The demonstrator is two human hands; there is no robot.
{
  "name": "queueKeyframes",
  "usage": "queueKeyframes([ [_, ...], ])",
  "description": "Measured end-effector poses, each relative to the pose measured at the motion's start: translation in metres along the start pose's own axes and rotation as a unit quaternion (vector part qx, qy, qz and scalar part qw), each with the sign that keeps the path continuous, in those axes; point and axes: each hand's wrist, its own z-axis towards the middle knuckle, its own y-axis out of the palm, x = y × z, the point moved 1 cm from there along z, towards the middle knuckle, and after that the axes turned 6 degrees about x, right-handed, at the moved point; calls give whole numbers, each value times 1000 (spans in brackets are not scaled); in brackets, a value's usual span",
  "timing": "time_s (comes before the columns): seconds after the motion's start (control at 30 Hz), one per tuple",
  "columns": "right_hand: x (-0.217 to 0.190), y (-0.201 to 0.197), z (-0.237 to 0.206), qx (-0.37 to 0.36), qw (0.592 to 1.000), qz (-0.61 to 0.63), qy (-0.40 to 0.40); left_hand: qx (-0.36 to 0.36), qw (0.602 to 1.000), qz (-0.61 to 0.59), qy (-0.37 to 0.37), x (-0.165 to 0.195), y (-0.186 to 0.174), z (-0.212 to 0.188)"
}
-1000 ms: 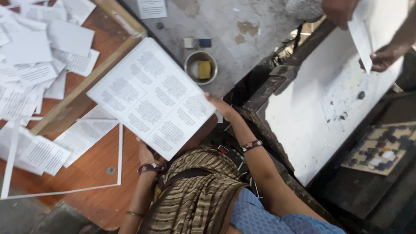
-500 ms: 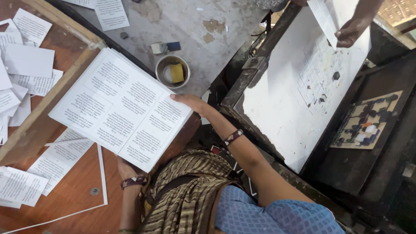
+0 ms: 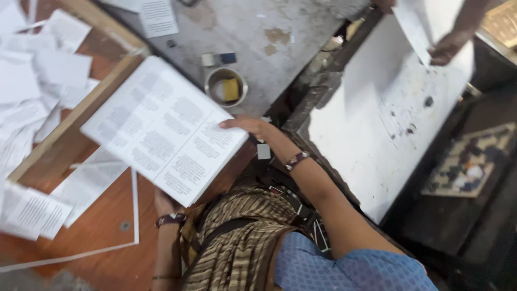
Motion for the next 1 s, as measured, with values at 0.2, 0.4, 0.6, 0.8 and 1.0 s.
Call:
queueKeyframes([
  [0.2,30,-3,-23,31,995,81,46,-112,993,8,35,2,0,-4],
  [0.4,57,-20,-54,2,995,87,42,-49,999,-10,0,8,8,31],
  [0.6,77,-36,-55,7,995,86,57,-25,997,-62,-41,17,14,33],
  [0.8,94,-40,-43,4,987,158,37,-155,987,34,23,32,48,-3],
  [1.0,87,-36,-59,87,993,75,-19,-29,996,53,-65,44,72,-17],
])
